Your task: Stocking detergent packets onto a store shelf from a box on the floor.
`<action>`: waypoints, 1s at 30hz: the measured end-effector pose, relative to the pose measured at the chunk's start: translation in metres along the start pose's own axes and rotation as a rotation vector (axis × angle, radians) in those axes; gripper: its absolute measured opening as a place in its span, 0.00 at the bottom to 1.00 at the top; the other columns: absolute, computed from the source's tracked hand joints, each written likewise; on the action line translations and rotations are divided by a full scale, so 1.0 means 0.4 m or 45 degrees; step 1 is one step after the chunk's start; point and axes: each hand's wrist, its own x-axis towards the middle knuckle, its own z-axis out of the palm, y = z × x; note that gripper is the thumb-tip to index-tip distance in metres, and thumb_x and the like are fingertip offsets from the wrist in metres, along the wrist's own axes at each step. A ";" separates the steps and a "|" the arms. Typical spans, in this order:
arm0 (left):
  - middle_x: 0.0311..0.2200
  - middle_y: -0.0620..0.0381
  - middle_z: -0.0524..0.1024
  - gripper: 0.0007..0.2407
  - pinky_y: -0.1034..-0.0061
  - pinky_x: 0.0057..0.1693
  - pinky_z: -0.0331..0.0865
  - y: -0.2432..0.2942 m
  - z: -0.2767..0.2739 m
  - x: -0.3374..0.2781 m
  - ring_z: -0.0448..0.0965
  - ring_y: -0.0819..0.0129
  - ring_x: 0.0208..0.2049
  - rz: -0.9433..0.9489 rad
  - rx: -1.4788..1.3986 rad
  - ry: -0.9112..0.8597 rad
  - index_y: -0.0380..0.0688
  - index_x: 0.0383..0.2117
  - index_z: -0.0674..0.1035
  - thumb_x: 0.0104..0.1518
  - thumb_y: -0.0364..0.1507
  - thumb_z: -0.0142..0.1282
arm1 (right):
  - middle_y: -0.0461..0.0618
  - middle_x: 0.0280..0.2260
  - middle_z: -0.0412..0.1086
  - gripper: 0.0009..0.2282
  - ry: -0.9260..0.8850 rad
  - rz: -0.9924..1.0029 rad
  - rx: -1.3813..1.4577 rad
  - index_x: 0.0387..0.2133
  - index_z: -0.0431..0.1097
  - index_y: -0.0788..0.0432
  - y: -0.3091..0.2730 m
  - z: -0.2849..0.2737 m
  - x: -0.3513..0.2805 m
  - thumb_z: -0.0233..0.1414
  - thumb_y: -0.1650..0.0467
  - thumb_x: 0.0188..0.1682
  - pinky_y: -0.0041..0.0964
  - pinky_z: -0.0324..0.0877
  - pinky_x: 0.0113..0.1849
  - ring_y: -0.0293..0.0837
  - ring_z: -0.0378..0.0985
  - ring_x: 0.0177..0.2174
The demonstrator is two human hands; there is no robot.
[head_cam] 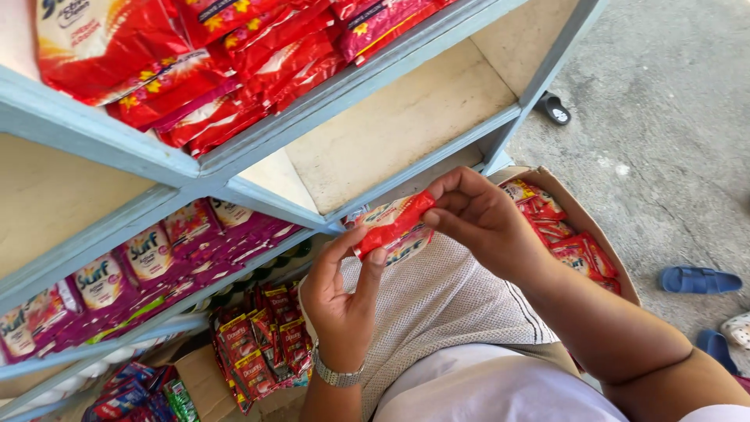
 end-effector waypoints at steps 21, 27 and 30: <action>0.30 0.54 0.83 0.22 0.79 0.41 0.76 -0.089 -0.062 -0.077 0.81 0.74 0.32 -0.339 0.279 0.032 0.39 0.57 0.78 0.55 0.28 0.67 | 0.44 0.36 0.72 0.23 -0.050 0.047 -0.419 0.62 0.64 0.62 0.052 0.050 -0.026 0.55 0.77 0.52 0.25 0.70 0.44 0.30 0.75 0.40; 0.36 0.53 0.84 0.24 0.81 0.44 0.79 -0.108 -0.047 -0.097 0.84 0.75 0.37 -0.687 -0.498 0.011 0.40 0.60 0.73 0.55 0.27 0.64 | 0.43 0.33 0.72 0.23 -0.036 0.032 -0.591 0.62 0.66 0.61 0.025 0.054 -0.041 0.57 0.76 0.51 0.25 0.68 0.43 0.29 0.72 0.37; 0.40 0.52 0.84 0.22 0.79 0.46 0.80 -0.110 -0.037 -0.110 0.83 0.74 0.39 -0.543 -0.412 0.063 0.36 0.58 0.75 0.57 0.26 0.65 | 0.43 0.33 0.75 0.24 -0.051 0.045 -0.622 0.62 0.65 0.60 0.013 0.054 -0.048 0.57 0.76 0.51 0.25 0.69 0.44 0.29 0.74 0.38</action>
